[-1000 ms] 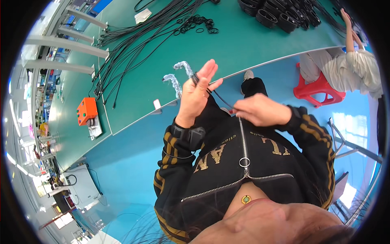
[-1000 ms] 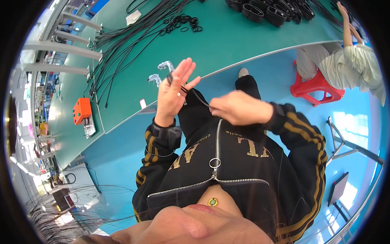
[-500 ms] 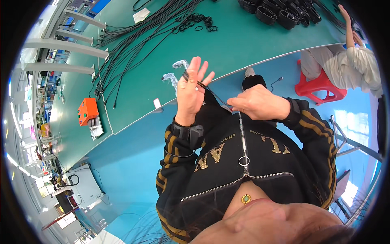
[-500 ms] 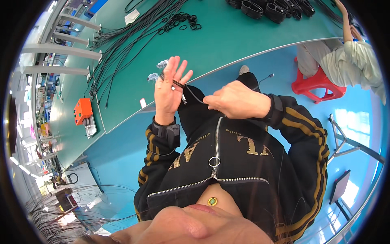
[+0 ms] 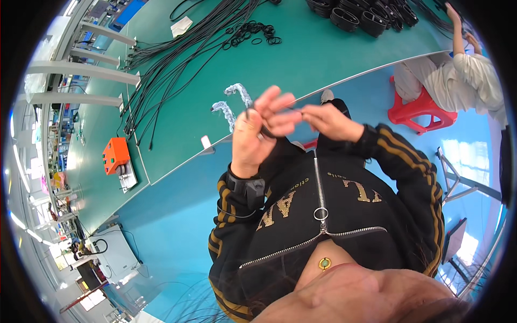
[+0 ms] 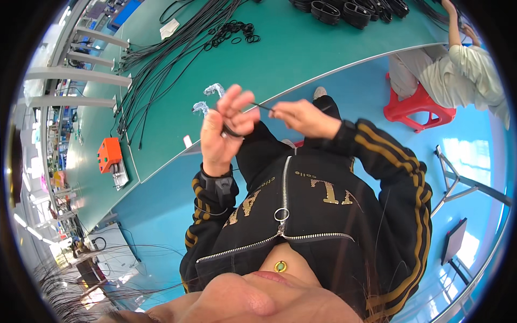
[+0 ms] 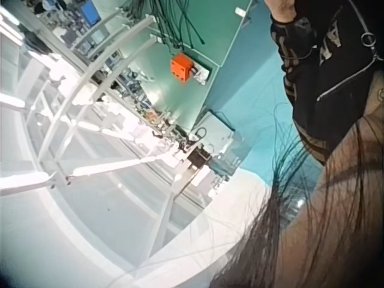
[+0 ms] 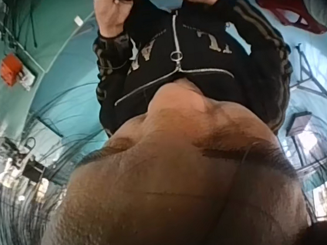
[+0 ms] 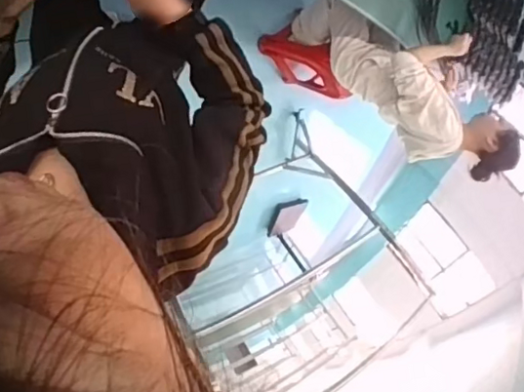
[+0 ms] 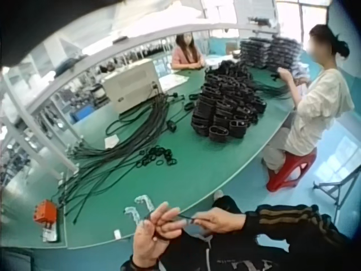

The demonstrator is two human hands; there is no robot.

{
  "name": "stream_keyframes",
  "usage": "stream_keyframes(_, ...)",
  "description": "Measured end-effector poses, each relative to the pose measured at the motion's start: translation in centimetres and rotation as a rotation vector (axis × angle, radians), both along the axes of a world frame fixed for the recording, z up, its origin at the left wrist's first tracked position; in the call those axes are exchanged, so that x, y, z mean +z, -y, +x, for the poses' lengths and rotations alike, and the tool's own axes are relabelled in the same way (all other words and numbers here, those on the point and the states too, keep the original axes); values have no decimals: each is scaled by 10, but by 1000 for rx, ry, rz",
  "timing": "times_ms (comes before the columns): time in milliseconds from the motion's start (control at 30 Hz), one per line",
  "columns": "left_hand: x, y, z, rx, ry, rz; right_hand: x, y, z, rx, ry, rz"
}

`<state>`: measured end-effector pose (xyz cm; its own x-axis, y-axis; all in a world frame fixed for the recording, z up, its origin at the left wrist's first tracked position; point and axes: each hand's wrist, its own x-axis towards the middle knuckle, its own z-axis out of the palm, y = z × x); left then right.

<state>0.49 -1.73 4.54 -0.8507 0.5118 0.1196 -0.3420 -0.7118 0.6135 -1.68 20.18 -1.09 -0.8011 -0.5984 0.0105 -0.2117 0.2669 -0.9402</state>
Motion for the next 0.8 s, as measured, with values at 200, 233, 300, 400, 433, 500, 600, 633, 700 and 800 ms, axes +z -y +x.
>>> stream_keyframes(200, -14, -6, -11, 417, -119, -253, 51, -8, 29, 216, -196, 192)
stream_keyframes(233, -21, -7, -7, 407, -173, -372, 62, -6, 27, 285, -361, 250)
stream_keyframes(300, -30, -14, -3, 366, -294, -598, 80, -4, 9, 240, -490, 243)
stream_keyframes(400, -34, -23, 7, 134, -244, -522, 79, 2, -27, 166, -688, 155)
stream_keyframes(433, -34, -23, 12, 34, -214, -490, 76, 4, -36, 141, -758, 67)
stream_keyframes(500, -23, -22, 15, -2, -144, -459, 61, 4, -45, 143, -640, -2)
stream_keyframes(600, -14, -13, 12, -71, -4, -393, 34, 6, -43, 148, -400, -137)
stream_keyframes(633, -15, -8, 11, -46, 26, -381, 26, 7, -33, 95, -257, -112)
stream_keyframes(700, -17, 1, 9, 12, 85, -358, 18, 8, -19, -3, 26, -62)
stream_keyframes(800, -17, -3, 10, -155, 73, -311, 16, 8, -18, -17, -187, -48)
